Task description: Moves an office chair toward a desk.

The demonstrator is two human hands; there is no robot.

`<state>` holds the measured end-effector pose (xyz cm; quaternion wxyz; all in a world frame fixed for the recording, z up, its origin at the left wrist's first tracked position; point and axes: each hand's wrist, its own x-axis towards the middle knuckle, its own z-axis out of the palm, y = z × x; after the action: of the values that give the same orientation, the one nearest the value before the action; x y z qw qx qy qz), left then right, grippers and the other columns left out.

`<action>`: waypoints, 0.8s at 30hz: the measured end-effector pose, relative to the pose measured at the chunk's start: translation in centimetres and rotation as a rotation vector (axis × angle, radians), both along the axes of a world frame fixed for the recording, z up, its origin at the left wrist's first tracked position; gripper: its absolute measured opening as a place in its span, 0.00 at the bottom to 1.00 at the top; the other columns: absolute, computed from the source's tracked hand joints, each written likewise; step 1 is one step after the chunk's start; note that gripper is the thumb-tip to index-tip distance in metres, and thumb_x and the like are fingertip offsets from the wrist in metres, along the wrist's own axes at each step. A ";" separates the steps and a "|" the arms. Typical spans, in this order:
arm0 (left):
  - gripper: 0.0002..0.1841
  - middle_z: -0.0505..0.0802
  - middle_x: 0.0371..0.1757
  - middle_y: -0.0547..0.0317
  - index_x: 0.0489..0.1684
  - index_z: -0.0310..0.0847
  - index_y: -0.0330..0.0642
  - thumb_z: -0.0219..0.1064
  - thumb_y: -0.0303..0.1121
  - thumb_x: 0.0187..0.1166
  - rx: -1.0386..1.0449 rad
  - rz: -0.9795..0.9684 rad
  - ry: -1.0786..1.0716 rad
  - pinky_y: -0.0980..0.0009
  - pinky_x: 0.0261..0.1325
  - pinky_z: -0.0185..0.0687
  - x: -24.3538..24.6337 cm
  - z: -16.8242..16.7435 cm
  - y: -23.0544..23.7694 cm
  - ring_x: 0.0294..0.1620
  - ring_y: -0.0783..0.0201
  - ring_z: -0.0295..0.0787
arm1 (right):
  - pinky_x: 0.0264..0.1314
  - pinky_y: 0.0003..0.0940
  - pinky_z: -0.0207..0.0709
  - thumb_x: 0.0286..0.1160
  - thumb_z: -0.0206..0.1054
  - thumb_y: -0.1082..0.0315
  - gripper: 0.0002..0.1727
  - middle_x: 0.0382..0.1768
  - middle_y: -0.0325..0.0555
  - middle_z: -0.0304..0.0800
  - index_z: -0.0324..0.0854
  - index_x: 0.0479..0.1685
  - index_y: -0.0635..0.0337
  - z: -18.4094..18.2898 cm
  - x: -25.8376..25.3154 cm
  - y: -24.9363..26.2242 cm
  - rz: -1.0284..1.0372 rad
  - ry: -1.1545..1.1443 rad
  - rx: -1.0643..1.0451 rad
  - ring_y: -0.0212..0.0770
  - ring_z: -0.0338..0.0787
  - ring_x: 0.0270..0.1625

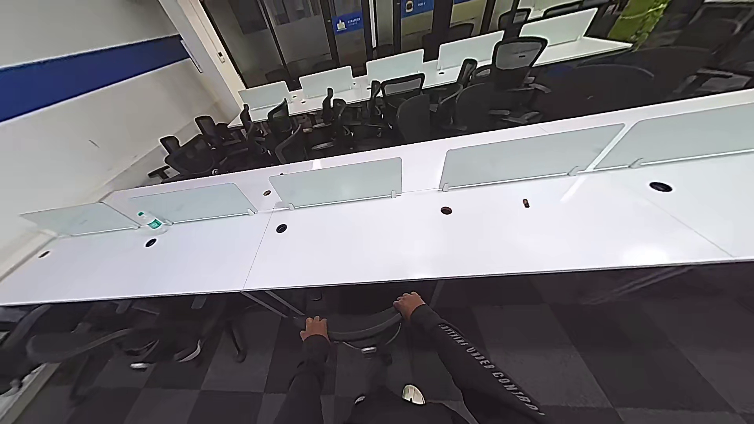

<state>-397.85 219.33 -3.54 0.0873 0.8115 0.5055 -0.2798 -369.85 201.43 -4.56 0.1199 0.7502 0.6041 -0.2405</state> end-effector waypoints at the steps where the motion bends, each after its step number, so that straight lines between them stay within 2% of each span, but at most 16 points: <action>1: 0.37 0.81 0.83 0.62 0.76 0.82 0.61 0.83 0.40 0.57 0.001 -0.002 -0.006 0.31 0.71 0.76 0.2 -0.1 0.6 0.91 0.44 0.61 | 0.69 0.63 0.77 0.71 0.72 0.69 0.20 0.66 0.48 0.91 0.87 0.64 0.51 0.0 0.1 0.4 -0.009 0.003 0.000 0.55 0.86 0.72; 4: 0.37 0.80 0.83 0.61 0.77 0.82 0.62 0.83 0.38 0.59 -0.003 -0.006 -0.006 0.29 0.72 0.75 0.8 -0.5 2.7 0.92 0.44 0.59 | 0.68 0.64 0.77 0.72 0.70 0.69 0.20 0.66 0.47 0.91 0.87 0.65 0.50 -0.4 0.5 1.8 -0.028 0.004 0.013 0.56 0.85 0.72; 9: 0.31 0.79 0.84 0.63 0.77 0.82 0.62 0.76 0.31 0.69 -0.026 0.020 -0.021 0.29 0.76 0.72 1.8 -0.6 5.5 0.93 0.45 0.58 | 0.67 0.64 0.77 0.76 0.67 0.71 0.18 0.68 0.47 0.90 0.87 0.65 0.52 -0.2 1.0 4.0 -0.043 0.024 0.012 0.56 0.84 0.75; 12: 0.29 0.79 0.85 0.63 0.77 0.82 0.62 0.72 0.28 0.73 -0.039 0.025 -0.031 0.29 0.77 0.70 2.1 -0.6 7.1 0.93 0.45 0.57 | 0.66 0.65 0.78 0.74 0.69 0.70 0.19 0.69 0.47 0.89 0.87 0.65 0.52 0.1 1.0 5.2 -0.058 0.026 0.000 0.56 0.83 0.75; 19: 0.29 0.79 0.84 0.63 0.77 0.83 0.62 0.71 0.26 0.74 -0.040 -0.003 -0.058 0.29 0.77 0.70 2.7 -0.2 10.2 0.93 0.46 0.58 | 0.67 0.66 0.78 0.76 0.66 0.71 0.19 0.69 0.48 0.89 0.86 0.66 0.51 0.3 0.7 7.6 -0.103 0.029 -0.011 0.57 0.83 0.76; 24: 0.26 0.80 0.84 0.61 0.76 0.84 0.60 0.68 0.27 0.77 -0.037 -0.018 -0.084 0.28 0.78 0.69 3.1 0.1 12.2 0.92 0.45 0.59 | 0.65 0.70 0.78 0.65 0.75 0.66 0.22 0.67 0.52 0.90 0.87 0.63 0.51 0.7 0.6 9.1 -0.143 0.015 -0.022 0.62 0.84 0.73</action>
<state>-394.71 231.50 -3.44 0.1209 0.8254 0.4888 -0.2553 -369.23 210.57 -3.89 0.1059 0.7882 0.5473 -0.2607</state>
